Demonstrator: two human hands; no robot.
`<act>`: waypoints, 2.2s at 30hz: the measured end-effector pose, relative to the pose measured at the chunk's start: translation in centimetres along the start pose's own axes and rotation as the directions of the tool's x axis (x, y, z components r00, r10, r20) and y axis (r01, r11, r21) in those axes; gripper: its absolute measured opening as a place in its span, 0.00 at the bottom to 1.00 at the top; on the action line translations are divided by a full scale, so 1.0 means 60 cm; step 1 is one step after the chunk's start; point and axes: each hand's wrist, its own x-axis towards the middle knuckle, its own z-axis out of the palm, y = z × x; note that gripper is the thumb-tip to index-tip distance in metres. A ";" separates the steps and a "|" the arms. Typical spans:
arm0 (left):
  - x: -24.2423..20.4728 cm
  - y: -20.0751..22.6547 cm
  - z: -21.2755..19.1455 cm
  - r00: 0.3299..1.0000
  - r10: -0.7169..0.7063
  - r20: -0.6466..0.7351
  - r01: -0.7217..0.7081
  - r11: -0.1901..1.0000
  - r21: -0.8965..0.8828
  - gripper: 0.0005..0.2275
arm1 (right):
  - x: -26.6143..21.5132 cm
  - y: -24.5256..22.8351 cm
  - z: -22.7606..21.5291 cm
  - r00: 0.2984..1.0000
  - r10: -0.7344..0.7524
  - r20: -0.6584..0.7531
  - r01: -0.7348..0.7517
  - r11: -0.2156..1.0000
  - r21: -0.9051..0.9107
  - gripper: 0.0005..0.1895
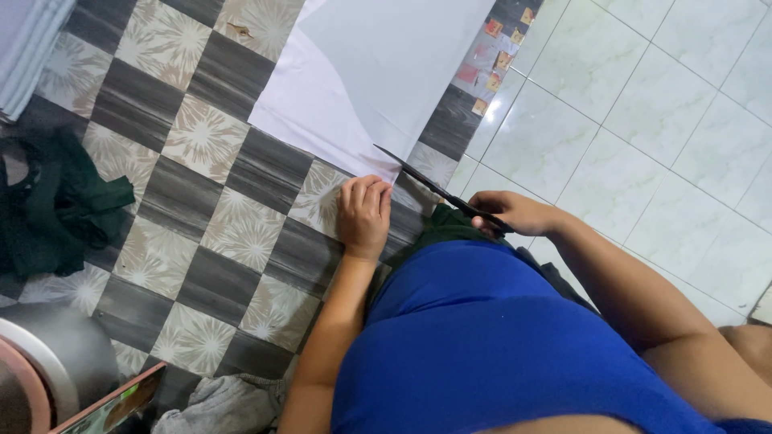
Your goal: The person cuts a large piece of white fabric into smaller sections using scissors. They then handle a dark-colored garment, writing on a small piece of paper placed on top of it.
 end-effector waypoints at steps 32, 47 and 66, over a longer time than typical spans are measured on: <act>0.003 0.004 0.001 1.000 -0.018 -0.005 0.018 1.000 -0.002 0.03 | 0.015 0.070 0.029 0.997 -0.016 -0.077 0.009 0.996 -0.090 0.20; 0.005 0.005 -0.006 1.000 -0.022 -0.013 0.022 0.999 -0.036 0.03 | 0.014 0.035 0.042 0.999 -0.034 0.005 0.034 0.996 0.078 0.22; 0.000 -0.002 -0.003 0.999 -0.024 -0.049 0.021 0.998 -0.066 0.04 | 0.087 0.040 0.082 0.989 -0.125 -0.072 0.137 0.969 0.204 0.21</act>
